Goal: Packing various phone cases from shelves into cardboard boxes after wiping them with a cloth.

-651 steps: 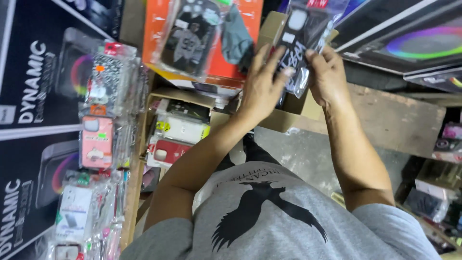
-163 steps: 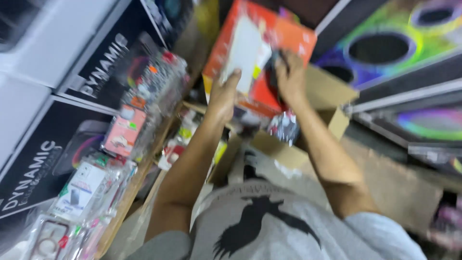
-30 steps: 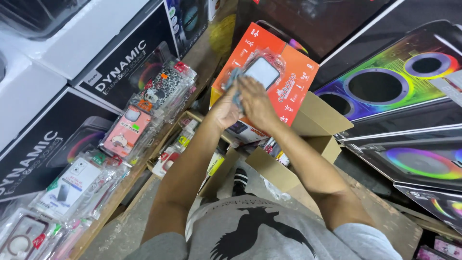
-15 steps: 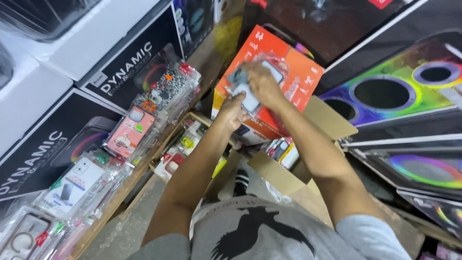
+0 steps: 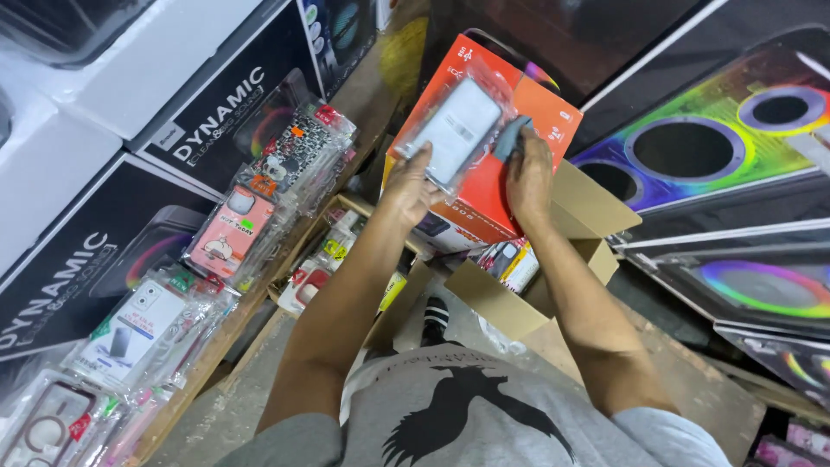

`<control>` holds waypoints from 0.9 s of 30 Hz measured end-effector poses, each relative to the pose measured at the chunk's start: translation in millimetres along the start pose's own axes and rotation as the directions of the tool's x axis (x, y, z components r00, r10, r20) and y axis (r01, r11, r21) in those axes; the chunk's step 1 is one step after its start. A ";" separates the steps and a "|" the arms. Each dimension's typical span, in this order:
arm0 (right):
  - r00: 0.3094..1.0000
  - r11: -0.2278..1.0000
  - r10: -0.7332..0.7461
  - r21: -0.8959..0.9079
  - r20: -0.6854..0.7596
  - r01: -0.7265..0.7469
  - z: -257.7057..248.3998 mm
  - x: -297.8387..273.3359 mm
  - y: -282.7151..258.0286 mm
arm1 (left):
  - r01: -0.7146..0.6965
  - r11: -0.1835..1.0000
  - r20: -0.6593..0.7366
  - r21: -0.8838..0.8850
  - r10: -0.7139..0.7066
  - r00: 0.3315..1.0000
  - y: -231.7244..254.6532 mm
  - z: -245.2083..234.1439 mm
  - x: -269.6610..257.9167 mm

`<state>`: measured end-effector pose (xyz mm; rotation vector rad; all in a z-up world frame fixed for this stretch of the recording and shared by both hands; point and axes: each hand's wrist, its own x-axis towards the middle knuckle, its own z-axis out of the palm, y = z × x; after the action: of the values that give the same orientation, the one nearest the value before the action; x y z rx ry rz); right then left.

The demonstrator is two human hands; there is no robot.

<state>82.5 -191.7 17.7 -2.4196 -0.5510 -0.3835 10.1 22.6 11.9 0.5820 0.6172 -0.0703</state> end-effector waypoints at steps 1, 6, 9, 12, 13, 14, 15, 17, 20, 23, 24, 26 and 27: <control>1.000 1.000 0.014 -0.001 -0.001 -0.014 -2.7 -0.1 1.0 | 0.011 1.000 -0.001 0.009 -0.011 1.000 2.0 2.6 -4.0; 0.999 0.972 0.034 0.231 0.018 -0.037 -40.9 -2.6 -32.5 | -0.325 0.883 -0.027 0.339 0.355 0.935 22.1 66.9 -78.6; 0.938 0.605 0.225 0.717 0.264 -0.347 -87.6 -12.0 -60.7 | -0.601 0.403 0.338 0.690 0.555 0.760 -7.2 70.0 -92.1; 0.811 -0.070 0.317 0.864 0.492 -0.498 -125.3 -26.7 -67.8 | -0.738 -0.240 0.721 0.630 0.532 0.443 -51.6 83.7 -87.4; 0.807 -0.075 0.335 0.867 0.487 -0.492 -138.5 -33.3 -69.9 | -0.744 -0.235 0.729 0.625 0.516 0.449 -69.7 88.0 -83.9; 0.802 0.017 0.414 0.877 0.431 -0.480 -152.2 -39.2 -73.1 | -0.713 -0.376 0.792 0.592 0.435 0.428 -87.2 92.4 -81.5; 0.793 0.109 0.484 0.874 0.369 -0.473 -165.3 -45.1 -77.2 | -0.673 -0.509 0.843 0.537 0.346 0.411 -104.4 95.7 -80.1; 0.737 0.122 0.568 0.849 0.366 -0.515 -173.6 -64.9 -50.1 | -0.706 -0.496 0.859 0.505 0.209 0.468 -135.0 98.4 -70.7; 0.653 0.074 0.679 0.854 0.335 -0.516 -161.2 -99.4 14.8 | -0.789 -0.396 0.860 0.470 0.007 0.510 -156.6 105.2 -71.5; 0.590 0.022 0.740 0.866 0.322 -0.500 -161.1 -122.8 37.1 | -0.820 -0.172 0.834 0.546 0.017 0.552 -175.1 104.7 -69.7; 0.562 0.024 0.757 0.846 0.334 -0.533 -164.7 -126.9 35.3 | -0.790 -0.035 0.789 0.612 0.093 0.607 -181.9 103.4 -67.1; 0.490 0.011 0.798 0.804 0.351 -0.594 -173.1 -122.9 22.9 | -0.638 0.173 0.642 0.750 0.038 0.765 -208.1 83.3 -40.3; 0.427 -0.003 0.823 0.755 0.373 -0.655 -176.3 -118.9 17.7 | -0.424 0.354 0.467 0.834 -0.042 0.883 -220.6 73.2 -25.8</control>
<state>-36.7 -350.0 96.7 -1.2973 0.6488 0.1725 -23.5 -204.3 -34.0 1.7358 -0.0130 -0.3275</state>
